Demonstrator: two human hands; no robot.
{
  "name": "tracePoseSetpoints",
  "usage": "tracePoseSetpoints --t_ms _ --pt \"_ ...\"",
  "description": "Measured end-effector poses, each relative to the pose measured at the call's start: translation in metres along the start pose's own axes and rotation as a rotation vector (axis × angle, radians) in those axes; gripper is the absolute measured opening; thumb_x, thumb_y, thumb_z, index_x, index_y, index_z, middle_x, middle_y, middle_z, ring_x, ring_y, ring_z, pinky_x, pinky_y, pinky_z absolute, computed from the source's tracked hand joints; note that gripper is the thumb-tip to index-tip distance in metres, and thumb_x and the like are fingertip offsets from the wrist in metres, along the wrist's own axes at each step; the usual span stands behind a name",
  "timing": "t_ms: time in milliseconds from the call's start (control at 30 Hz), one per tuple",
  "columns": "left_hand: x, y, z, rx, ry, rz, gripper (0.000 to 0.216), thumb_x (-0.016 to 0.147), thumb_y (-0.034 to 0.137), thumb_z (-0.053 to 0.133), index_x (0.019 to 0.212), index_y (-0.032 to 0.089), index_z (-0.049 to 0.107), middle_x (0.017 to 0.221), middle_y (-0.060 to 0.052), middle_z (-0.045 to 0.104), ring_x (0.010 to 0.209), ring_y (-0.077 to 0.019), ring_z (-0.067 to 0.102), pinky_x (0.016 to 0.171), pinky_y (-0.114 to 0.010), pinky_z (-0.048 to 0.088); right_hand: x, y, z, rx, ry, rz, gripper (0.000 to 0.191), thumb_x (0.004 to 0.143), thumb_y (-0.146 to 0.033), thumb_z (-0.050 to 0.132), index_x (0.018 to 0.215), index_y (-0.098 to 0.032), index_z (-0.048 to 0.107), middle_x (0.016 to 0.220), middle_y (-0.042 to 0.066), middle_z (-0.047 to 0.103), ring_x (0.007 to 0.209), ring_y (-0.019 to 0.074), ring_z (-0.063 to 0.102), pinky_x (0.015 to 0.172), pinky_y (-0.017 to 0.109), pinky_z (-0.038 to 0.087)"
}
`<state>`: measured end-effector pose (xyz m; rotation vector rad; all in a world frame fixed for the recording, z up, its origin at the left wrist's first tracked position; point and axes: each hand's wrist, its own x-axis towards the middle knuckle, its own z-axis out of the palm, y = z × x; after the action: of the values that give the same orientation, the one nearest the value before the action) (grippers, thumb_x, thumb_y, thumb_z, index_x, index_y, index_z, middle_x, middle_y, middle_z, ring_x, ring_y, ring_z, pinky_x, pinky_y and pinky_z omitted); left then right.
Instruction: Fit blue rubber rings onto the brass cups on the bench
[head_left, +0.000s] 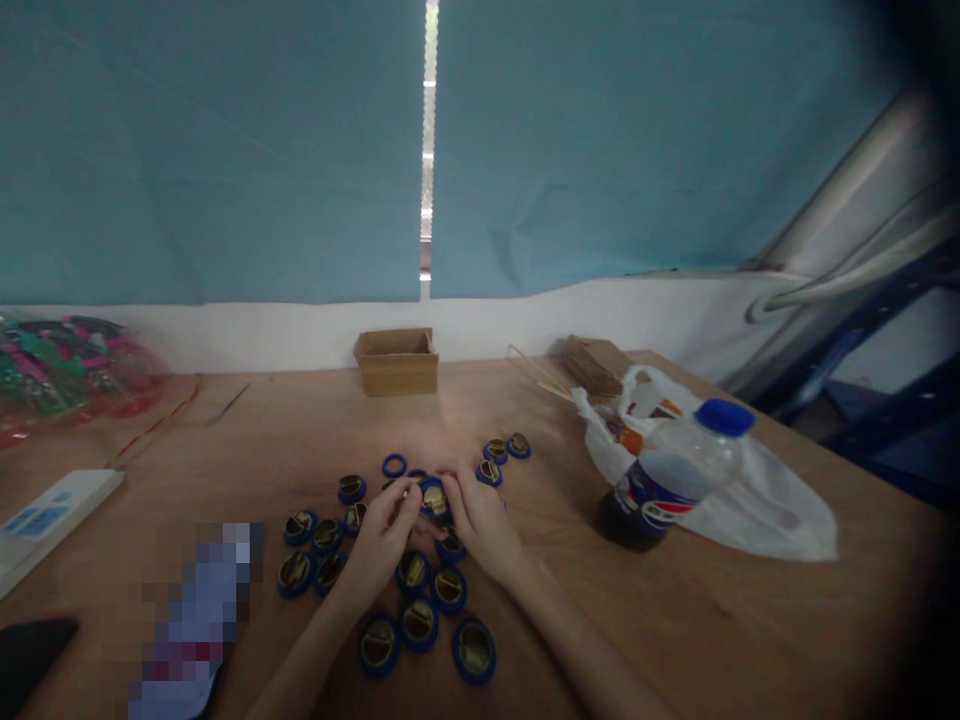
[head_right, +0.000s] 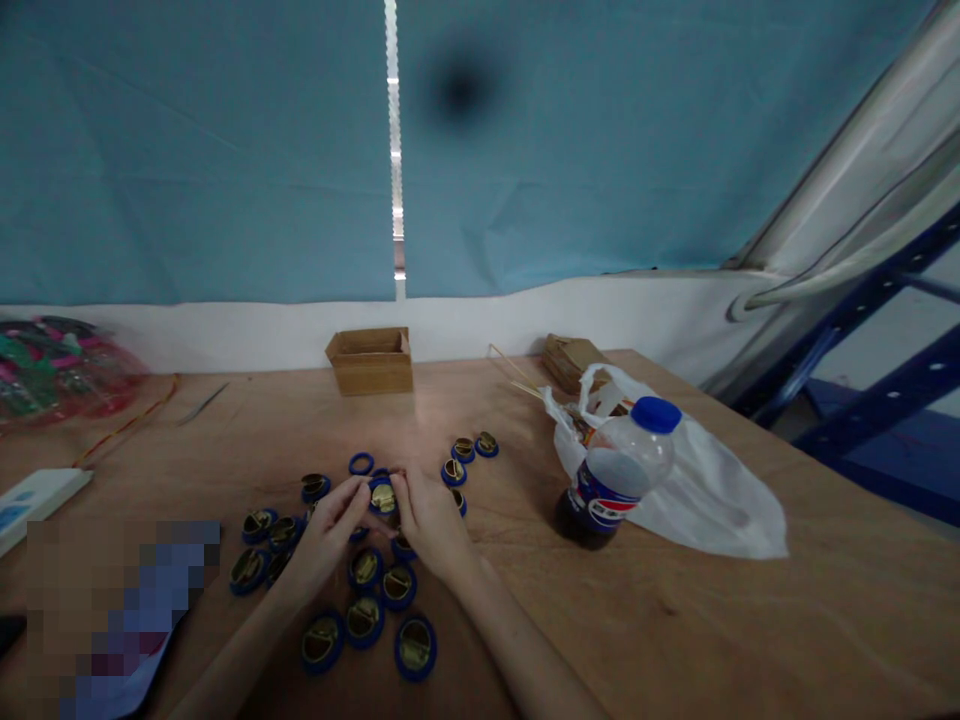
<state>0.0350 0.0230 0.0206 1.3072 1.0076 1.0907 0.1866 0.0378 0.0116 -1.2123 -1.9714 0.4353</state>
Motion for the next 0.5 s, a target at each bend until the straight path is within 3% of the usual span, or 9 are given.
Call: tracePoseSetpoints --t_ms 167,300,500 --pt "0.002 -0.007 -0.001 0.017 0.002 0.009 0.036 0.087 0.046 0.048 0.103 0.015 0.058 0.080 -0.004 0.071 0.061 -0.0200 0.069 0.058 -0.027 0.050 0.000 0.002 0.003 -0.040 -0.008 -0.033 0.026 0.098 -0.022 0.030 0.103 -0.018 0.056 0.084 0.005 0.066 0.078 0.0176 0.064 0.070 0.028 0.047" --pt "0.003 -0.016 -0.002 0.018 0.004 -0.027 0.036 0.087 0.047 0.048 0.104 0.016 0.055 0.077 -0.005 0.070 0.059 -0.0209 0.068 0.051 -0.026 0.049 0.000 0.005 0.003 -0.078 -0.048 -0.026 0.029 0.099 -0.022 0.029 0.092 -0.018 0.056 0.077 0.004 0.066 0.073 0.0163 0.064 0.065 0.026 0.044" --pt "0.004 -0.023 -0.002 0.074 0.009 -0.022 0.035 0.089 0.046 0.046 0.103 0.015 0.054 0.068 -0.004 0.069 0.057 -0.0210 0.068 0.055 -0.028 0.050 0.000 0.009 0.002 -0.181 -0.081 -0.045 0.030 0.099 -0.022 0.028 0.083 -0.018 0.052 0.071 0.004 0.063 0.065 0.0160 0.062 0.058 0.025 0.040"
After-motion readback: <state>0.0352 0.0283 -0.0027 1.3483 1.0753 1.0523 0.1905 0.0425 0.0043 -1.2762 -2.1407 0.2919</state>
